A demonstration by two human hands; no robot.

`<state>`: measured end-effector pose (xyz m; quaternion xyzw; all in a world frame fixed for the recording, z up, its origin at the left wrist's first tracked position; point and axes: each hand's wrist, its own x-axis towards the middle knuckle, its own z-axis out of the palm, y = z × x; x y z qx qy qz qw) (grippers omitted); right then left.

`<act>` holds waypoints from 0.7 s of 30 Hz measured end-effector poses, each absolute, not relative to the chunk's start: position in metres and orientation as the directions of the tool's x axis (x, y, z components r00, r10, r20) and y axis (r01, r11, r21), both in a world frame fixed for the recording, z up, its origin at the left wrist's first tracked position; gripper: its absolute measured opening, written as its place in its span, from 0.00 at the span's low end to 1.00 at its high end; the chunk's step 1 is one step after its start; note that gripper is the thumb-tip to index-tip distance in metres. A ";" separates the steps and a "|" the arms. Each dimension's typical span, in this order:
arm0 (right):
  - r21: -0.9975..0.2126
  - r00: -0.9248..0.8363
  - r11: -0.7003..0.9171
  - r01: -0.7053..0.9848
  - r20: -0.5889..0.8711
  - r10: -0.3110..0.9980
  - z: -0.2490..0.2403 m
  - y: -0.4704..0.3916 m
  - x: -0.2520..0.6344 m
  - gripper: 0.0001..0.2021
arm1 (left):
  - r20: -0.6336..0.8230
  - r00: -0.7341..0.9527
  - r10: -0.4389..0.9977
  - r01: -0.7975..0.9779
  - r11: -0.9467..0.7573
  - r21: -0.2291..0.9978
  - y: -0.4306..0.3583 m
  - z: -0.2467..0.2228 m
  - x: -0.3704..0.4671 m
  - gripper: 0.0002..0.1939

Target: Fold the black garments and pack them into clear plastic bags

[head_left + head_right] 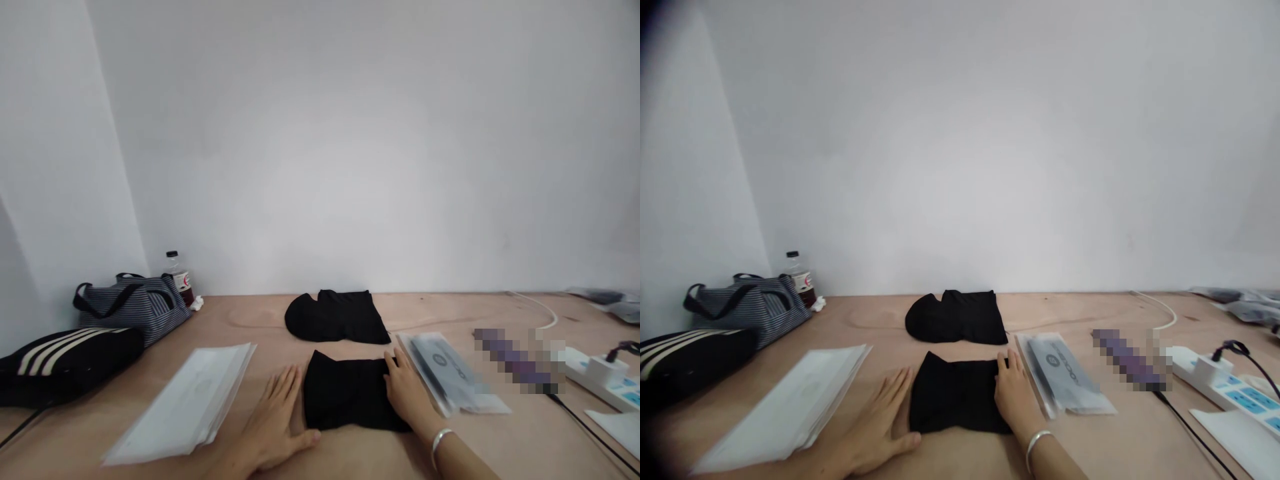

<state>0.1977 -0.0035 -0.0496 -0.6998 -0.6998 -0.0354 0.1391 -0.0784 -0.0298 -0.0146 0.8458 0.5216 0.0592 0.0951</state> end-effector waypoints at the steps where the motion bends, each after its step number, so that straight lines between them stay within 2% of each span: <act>1: -0.145 0.037 0.000 0.989 0.256 0.966 -0.051 -0.003 0.198 0.26 | -0.032 0.446 0.895 0.879 -0.430 0.208 -0.031 -0.014 -0.080 0.52; 4: -0.149 0.104 -0.064 0.987 0.276 0.955 -0.051 -0.002 0.199 0.27 | -0.082 0.438 0.895 0.888 -0.417 0.193 -0.033 -0.013 -0.079 0.54; 11: -0.170 0.155 -0.115 0.979 0.247 0.957 -0.042 -0.004 0.204 0.28 | -0.093 0.445 0.891 0.884 -0.419 0.207 -0.029 -0.017 -0.080 0.56; 16: -0.411 0.212 -0.129 0.903 0.162 0.964 -0.039 -0.001 0.213 0.35 | -0.106 0.449 0.887 0.883 -0.422 0.207 -0.029 -0.014 -0.080 0.58; 21: -0.630 0.181 -0.065 0.774 0.122 0.976 -0.020 0.000 0.217 0.33 | -0.158 0.430 0.889 0.899 -0.405 0.166 -0.030 -0.010 -0.079 0.61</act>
